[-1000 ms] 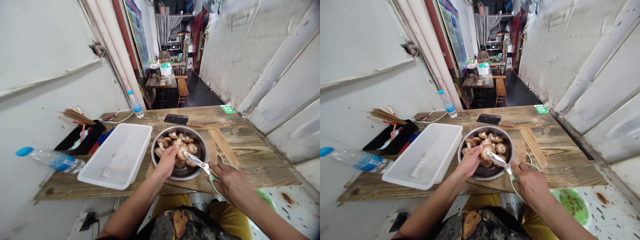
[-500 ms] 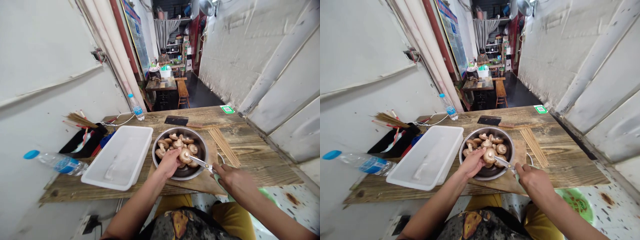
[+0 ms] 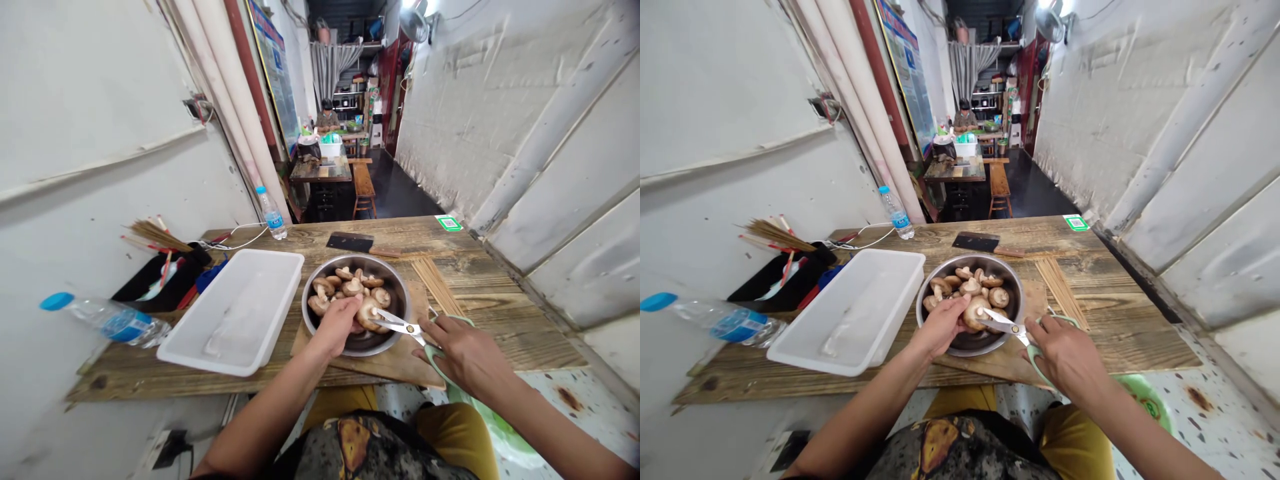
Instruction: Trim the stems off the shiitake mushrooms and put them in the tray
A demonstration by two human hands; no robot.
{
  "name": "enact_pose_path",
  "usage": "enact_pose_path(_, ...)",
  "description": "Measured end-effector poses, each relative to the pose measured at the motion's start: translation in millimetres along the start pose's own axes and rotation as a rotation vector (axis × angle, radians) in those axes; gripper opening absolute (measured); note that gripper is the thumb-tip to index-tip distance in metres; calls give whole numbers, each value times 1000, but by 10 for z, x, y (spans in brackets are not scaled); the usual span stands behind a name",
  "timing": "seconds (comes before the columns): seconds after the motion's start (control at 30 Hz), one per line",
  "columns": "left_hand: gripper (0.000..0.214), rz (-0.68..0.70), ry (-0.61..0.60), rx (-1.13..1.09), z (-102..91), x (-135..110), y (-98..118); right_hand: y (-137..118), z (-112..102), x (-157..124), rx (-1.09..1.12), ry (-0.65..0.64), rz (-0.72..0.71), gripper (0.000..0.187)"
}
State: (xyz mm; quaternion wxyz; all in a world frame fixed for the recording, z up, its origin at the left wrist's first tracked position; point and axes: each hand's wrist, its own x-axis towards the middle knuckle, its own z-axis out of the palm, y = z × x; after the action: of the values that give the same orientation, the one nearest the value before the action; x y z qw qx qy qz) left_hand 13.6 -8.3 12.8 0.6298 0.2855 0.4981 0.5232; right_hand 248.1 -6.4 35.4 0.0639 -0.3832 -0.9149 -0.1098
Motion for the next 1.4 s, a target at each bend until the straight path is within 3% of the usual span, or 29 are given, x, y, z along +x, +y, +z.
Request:
enact_pose_path(0.17, 36, 5, 2, -77, 40, -56, 19, 2, -17, 10, 23, 20, -49, 34)
enact_pose_path(0.4, 36, 4, -19, -108, 35, -118, 28, 17, 9, 15, -62, 92, -109, 27)
enact_pose_path(0.57, 28, -56, -39, -137, 36, -83, 3, -1, 67, 22, -100, 46, -100, 25)
enact_pose_path(0.73, 16, -155, -87, -279, 2, -18, -25, 77, 5, 82, -46, -85, -24, 23)
enact_pose_path(0.8, 13, -121, -63, -353, -26, 17, -43, 125, -53, 79, -43, -121, 43, 24)
enact_pose_path(0.97, 24, 75, 130, -438, -48, 116, -92, 86, -50, 15, 120, -105, 142, 34)
enact_pose_path(1.1, 33, 165, 10, -484, 9, 112, -109, -113, 26, 52, 236, -157, 234, 35)
enact_pose_path(1.2, 40, 227, -80, -489, 51, 45, -90, -231, 31, 97, 188, -179, 319, 35)
enact_pose_path(1.3, 47, 201, -98, -481, 70, -13, -50, -283, 25, 103, 94, -165, 344, 35)
enact_pose_path(1.4, 37, 154, -86, -455, 61, -16, -34, -299, 28, 91, 45, -138, 317, 32)
